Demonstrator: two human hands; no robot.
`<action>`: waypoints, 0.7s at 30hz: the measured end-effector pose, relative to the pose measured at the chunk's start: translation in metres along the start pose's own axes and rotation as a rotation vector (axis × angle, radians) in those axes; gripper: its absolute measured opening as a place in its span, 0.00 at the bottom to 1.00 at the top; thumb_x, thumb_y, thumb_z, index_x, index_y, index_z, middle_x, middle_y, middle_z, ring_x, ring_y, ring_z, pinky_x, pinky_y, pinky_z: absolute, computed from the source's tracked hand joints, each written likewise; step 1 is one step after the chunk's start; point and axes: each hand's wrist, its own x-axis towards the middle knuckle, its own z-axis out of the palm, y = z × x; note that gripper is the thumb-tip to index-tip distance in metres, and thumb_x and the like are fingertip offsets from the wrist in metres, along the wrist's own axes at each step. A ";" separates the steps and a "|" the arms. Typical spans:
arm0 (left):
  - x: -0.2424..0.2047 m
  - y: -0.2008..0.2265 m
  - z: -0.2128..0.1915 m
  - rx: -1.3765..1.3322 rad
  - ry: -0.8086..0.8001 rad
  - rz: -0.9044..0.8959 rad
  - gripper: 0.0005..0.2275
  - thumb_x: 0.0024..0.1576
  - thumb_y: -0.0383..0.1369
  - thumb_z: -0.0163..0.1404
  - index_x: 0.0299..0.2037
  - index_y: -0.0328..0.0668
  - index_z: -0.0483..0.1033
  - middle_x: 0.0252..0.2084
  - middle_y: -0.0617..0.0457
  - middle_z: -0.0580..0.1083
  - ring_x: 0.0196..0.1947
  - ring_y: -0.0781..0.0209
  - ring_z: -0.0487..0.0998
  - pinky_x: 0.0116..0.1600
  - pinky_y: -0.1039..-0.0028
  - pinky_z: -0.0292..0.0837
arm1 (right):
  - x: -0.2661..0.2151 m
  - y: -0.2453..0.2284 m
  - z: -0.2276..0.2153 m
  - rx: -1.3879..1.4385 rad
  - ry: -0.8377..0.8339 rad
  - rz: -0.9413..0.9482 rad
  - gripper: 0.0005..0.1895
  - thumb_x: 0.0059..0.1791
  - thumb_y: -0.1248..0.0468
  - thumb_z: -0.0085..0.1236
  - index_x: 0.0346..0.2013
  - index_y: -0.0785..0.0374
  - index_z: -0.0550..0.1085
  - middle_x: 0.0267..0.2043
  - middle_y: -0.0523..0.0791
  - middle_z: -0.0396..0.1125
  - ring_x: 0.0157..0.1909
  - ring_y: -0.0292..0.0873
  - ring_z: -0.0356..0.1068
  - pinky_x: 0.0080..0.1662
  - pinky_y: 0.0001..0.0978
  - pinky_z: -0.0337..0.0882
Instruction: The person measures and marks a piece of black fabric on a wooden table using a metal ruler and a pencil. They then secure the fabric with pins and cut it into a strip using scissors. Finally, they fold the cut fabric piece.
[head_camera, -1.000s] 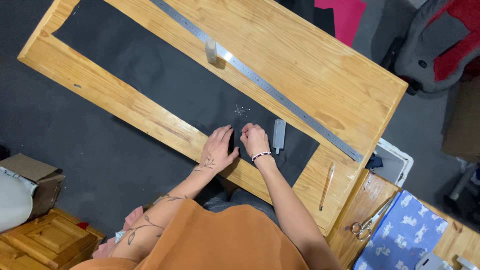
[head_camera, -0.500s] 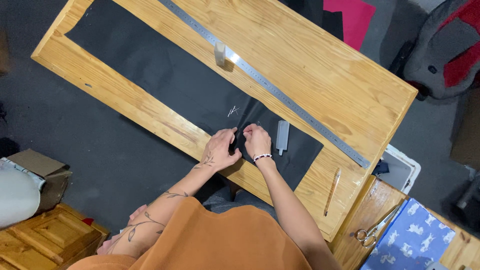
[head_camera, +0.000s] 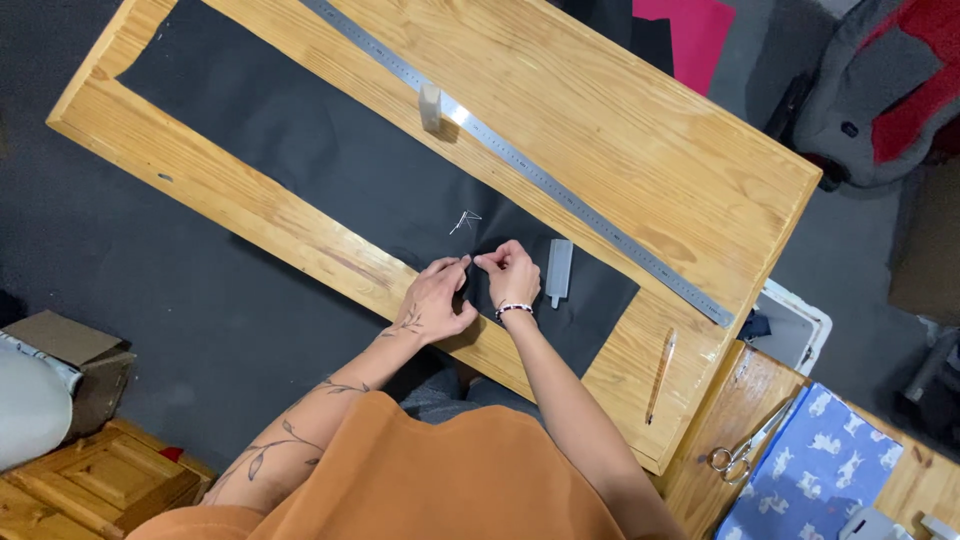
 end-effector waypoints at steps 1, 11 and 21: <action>0.000 0.003 -0.004 -0.001 0.000 0.002 0.14 0.44 0.39 0.54 0.32 0.51 0.61 0.57 0.48 0.77 0.62 0.49 0.74 0.55 0.60 0.74 | 0.005 0.011 0.004 0.000 0.002 0.001 0.15 0.45 0.51 0.69 0.29 0.47 0.68 0.38 0.28 0.78 0.51 0.45 0.77 0.54 0.45 0.73; -0.008 0.033 -0.019 0.233 -0.107 0.086 0.36 0.51 0.53 0.53 0.67 0.42 0.64 0.69 0.40 0.64 0.69 0.44 0.64 0.69 0.57 0.62 | 0.040 0.132 -0.019 0.555 0.161 -0.197 0.10 0.45 0.72 0.69 0.30 0.60 0.73 0.39 0.47 0.77 0.39 0.39 0.76 0.45 0.27 0.75; -0.002 0.026 -0.019 0.246 -0.190 0.098 0.38 0.50 0.57 0.54 0.70 0.47 0.65 0.69 0.40 0.60 0.70 0.40 0.59 0.70 0.52 0.58 | 0.047 0.090 -0.023 -0.148 0.183 -0.198 0.10 0.46 0.61 0.69 0.38 0.49 0.75 0.35 0.40 0.77 0.45 0.46 0.78 0.50 0.43 0.76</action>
